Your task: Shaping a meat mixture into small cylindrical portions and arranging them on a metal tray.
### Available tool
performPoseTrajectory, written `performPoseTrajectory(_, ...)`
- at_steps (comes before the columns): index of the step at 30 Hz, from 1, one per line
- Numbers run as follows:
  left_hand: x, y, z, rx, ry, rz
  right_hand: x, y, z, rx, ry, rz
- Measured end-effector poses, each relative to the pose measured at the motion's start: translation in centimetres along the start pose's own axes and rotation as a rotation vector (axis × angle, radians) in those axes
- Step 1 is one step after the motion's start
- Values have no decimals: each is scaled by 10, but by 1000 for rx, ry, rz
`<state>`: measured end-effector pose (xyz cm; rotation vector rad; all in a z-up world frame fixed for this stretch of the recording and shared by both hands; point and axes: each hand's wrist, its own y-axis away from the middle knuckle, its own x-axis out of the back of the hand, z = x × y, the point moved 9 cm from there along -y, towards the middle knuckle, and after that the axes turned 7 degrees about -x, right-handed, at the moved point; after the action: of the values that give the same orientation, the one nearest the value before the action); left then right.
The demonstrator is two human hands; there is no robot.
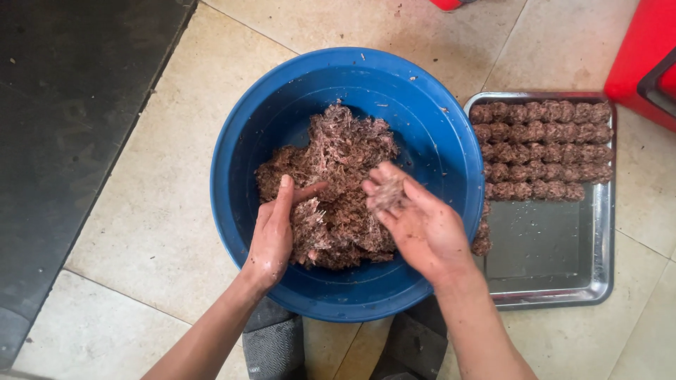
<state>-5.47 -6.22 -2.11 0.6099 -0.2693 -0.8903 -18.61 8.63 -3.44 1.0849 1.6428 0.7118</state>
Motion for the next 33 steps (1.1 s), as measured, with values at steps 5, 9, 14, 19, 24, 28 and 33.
performPoseTrajectory(5, 3, -2, 0, -127, 62, 17, 36, -20, 4, -5, -129, -77)
performPoseTrajectory(9, 4, 2, 6, -214, 36, 83, 43, -32, 31, -164, -309, 27)
performPoseTrajectory(14, 4, 2, 4, -204, 58, 103, 14, -20, 27, -104, -131, -176)
performPoseTrajectory(19, 4, 0, -3, -185, 74, 118, 11, -14, 8, 84, 117, -179)
performPoseTrajectory(24, 11, -20, -38, -106, 227, 154, 12, -1, -3, 108, -3, -129)
performPoseTrajectory(28, -3, 7, 7, -136, 115, 170, 32, -17, 8, -27, -170, -121)
performPoseTrajectory(33, -1, -4, -20, 119, 233, 109, 17, -3, 5, -71, -331, -439)
